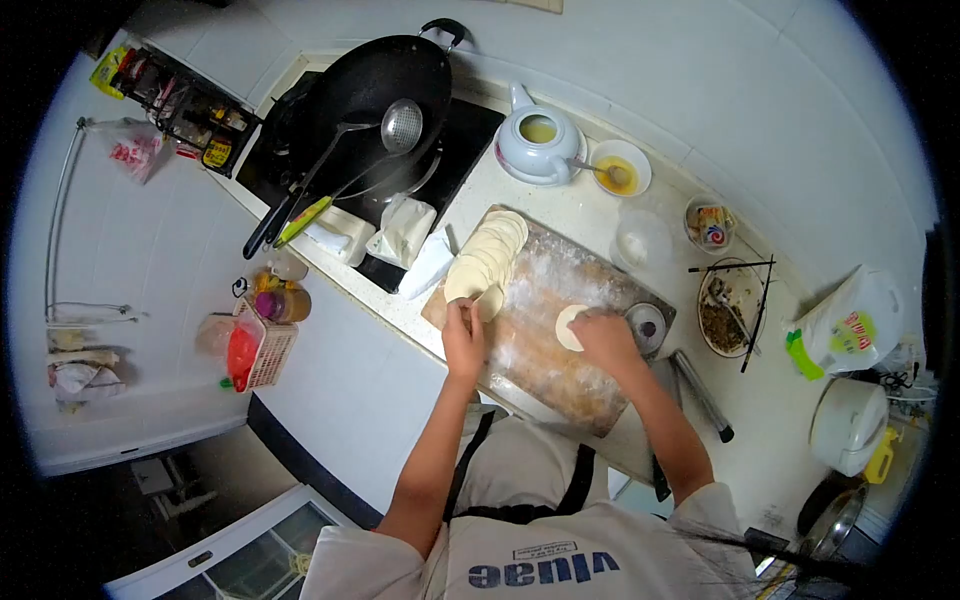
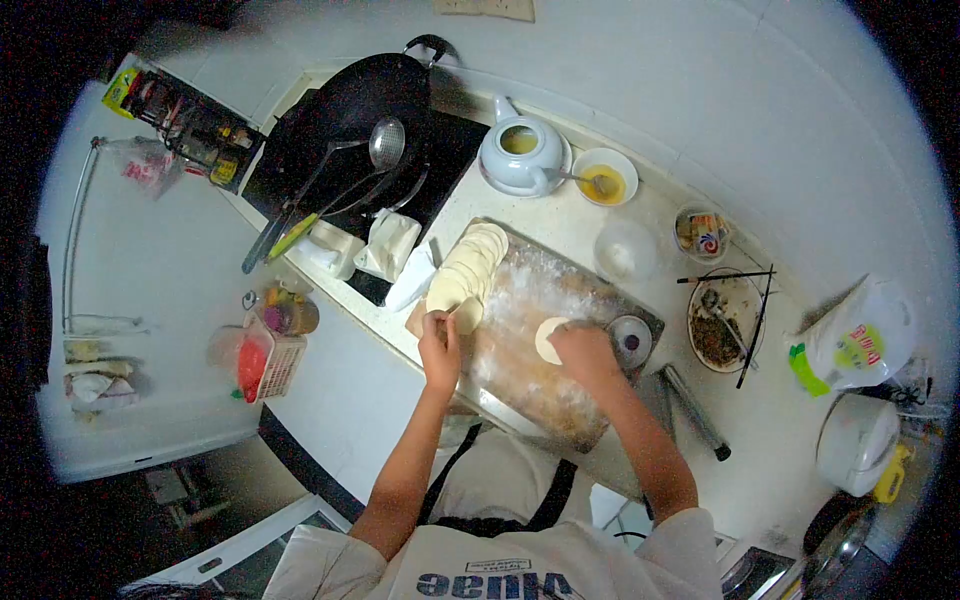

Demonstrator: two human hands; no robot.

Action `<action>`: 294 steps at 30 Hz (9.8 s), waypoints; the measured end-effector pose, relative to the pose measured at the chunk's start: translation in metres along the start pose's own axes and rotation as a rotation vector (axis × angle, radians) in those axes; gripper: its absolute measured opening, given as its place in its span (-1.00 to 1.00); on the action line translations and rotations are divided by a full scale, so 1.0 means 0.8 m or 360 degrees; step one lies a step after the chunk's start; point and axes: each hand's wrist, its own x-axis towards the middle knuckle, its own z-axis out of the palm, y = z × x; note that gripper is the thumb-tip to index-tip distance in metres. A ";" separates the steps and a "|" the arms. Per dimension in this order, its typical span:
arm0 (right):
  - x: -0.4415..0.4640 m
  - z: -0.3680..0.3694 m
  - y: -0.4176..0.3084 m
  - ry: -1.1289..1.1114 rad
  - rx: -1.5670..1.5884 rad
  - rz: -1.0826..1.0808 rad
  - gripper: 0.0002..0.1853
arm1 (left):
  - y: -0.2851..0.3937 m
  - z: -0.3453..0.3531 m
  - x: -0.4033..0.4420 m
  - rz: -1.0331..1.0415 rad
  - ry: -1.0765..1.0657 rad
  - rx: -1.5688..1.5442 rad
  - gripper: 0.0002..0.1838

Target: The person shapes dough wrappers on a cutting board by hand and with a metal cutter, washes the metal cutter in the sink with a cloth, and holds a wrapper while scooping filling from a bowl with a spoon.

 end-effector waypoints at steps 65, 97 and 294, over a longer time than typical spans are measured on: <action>0.019 -0.112 0.038 0.0888 0.0234 0.0625 -0.81 | -0.028 -0.004 0.030 0.0244 0.0163 0.0336 -0.40; 0.076 -0.089 0.143 0.0327 0.0003 0.0373 -0.77 | -0.024 -0.005 0.055 -0.0135 0.0134 -0.0599 -0.85; 0.110 -0.027 0.181 -0.0125 -0.0226 0.0632 -0.76 | -0.046 -0.012 0.067 0.0288 0.0002 0.0518 -0.61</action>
